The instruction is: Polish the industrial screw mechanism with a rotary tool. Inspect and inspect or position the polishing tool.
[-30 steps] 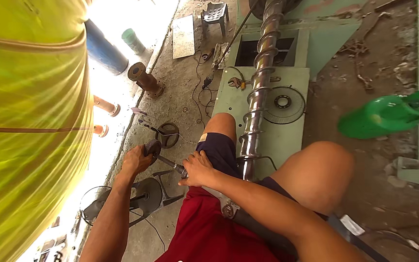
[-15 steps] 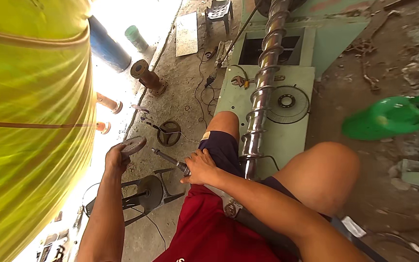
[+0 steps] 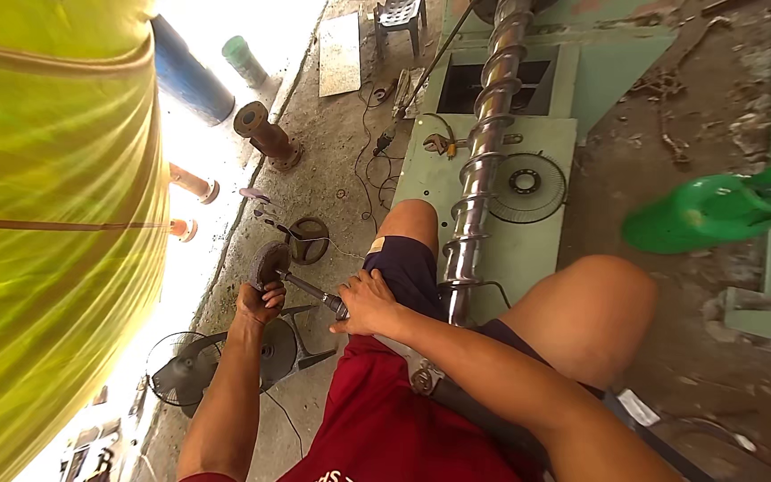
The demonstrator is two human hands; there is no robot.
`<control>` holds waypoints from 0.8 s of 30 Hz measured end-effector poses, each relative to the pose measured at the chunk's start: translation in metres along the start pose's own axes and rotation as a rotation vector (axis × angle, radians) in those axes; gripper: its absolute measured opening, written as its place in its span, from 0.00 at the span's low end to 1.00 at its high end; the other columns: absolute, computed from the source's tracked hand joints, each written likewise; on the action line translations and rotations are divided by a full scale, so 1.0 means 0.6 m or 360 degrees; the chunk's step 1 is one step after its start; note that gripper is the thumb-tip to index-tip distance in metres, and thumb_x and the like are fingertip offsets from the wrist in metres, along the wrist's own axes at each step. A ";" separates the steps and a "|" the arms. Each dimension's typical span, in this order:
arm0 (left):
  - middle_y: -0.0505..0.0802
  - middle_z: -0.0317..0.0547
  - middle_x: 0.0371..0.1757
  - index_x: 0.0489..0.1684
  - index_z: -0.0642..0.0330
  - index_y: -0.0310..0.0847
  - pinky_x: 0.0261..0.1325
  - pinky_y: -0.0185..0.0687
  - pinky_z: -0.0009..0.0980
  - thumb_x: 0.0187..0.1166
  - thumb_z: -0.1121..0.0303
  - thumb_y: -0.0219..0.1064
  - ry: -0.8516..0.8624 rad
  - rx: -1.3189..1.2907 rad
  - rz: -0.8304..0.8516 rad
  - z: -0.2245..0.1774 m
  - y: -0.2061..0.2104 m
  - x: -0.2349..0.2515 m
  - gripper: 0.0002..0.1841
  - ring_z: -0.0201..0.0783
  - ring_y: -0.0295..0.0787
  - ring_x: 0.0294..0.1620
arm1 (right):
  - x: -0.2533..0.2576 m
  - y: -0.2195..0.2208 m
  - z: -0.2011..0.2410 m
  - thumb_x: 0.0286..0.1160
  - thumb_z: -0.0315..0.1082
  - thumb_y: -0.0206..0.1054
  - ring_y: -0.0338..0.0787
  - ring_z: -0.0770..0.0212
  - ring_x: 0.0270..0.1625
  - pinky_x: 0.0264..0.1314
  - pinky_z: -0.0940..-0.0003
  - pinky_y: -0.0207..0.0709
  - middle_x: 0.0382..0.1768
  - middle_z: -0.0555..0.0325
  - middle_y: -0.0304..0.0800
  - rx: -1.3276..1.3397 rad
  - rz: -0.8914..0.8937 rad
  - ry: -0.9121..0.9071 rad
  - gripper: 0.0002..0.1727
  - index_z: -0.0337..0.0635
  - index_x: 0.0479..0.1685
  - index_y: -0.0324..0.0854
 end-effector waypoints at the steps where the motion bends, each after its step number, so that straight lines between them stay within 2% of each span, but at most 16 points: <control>1: 0.73 0.34 0.11 0.21 0.53 0.71 0.08 0.63 0.18 0.89 0.44 0.39 -0.0022 0.0036 0.0001 -0.001 -0.003 0.001 0.29 0.26 0.66 0.05 | 0.000 0.000 0.000 0.65 0.76 0.66 0.77 0.39 0.74 0.77 0.35 0.62 0.67 0.42 0.83 0.0003 -0.0003 0.0001 0.49 0.41 0.72 0.78; 5: 0.73 0.35 0.12 0.26 0.55 0.74 0.08 0.65 0.19 0.89 0.45 0.41 -0.0079 0.0120 0.0026 -0.001 -0.012 0.000 0.28 0.25 0.67 0.06 | 0.000 0.000 -0.001 0.65 0.76 0.66 0.77 0.40 0.74 0.76 0.36 0.62 0.66 0.42 0.83 -0.0003 0.0014 0.0008 0.49 0.42 0.73 0.78; 13: 0.73 0.34 0.13 0.30 0.55 0.74 0.08 0.65 0.18 0.90 0.46 0.40 -0.0152 0.0149 -0.0033 0.012 -0.014 -0.007 0.27 0.25 0.67 0.06 | -0.002 0.001 0.001 0.66 0.75 0.66 0.76 0.39 0.74 0.76 0.35 0.62 0.66 0.42 0.84 0.0007 0.0017 -0.0010 0.46 0.44 0.71 0.79; 20: 0.74 0.34 0.13 0.29 0.56 0.76 0.09 0.66 0.17 0.90 0.45 0.42 -0.0315 0.0193 0.0025 0.023 -0.020 -0.013 0.28 0.25 0.68 0.06 | 0.002 0.007 0.003 0.67 0.76 0.64 0.78 0.41 0.72 0.74 0.37 0.64 0.64 0.44 0.85 0.0004 0.0045 -0.0027 0.45 0.46 0.69 0.81; 22: 0.77 0.37 0.16 0.33 0.57 0.76 0.10 0.68 0.18 0.89 0.42 0.41 -0.0376 0.0331 0.0022 0.019 -0.023 -0.012 0.29 0.26 0.70 0.08 | 0.004 0.006 0.001 0.67 0.76 0.63 0.78 0.41 0.72 0.73 0.37 0.64 0.63 0.45 0.85 0.0003 0.0032 -0.0024 0.45 0.46 0.69 0.81; 24: 0.84 0.43 0.22 0.41 0.59 0.78 0.09 0.62 0.17 0.91 0.41 0.35 -0.0394 0.0739 -0.0135 0.005 -0.032 -0.013 0.33 0.24 0.67 0.07 | 0.005 0.005 -0.001 0.67 0.77 0.63 0.78 0.42 0.72 0.74 0.38 0.64 0.63 0.45 0.85 0.0009 0.0029 -0.0012 0.45 0.47 0.70 0.81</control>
Point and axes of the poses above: each hand's wrist, its own x-axis towards the middle knuckle, its own y-axis out of the palm, z = x × y, the point moved 6 cm from there along x, towards the middle knuckle
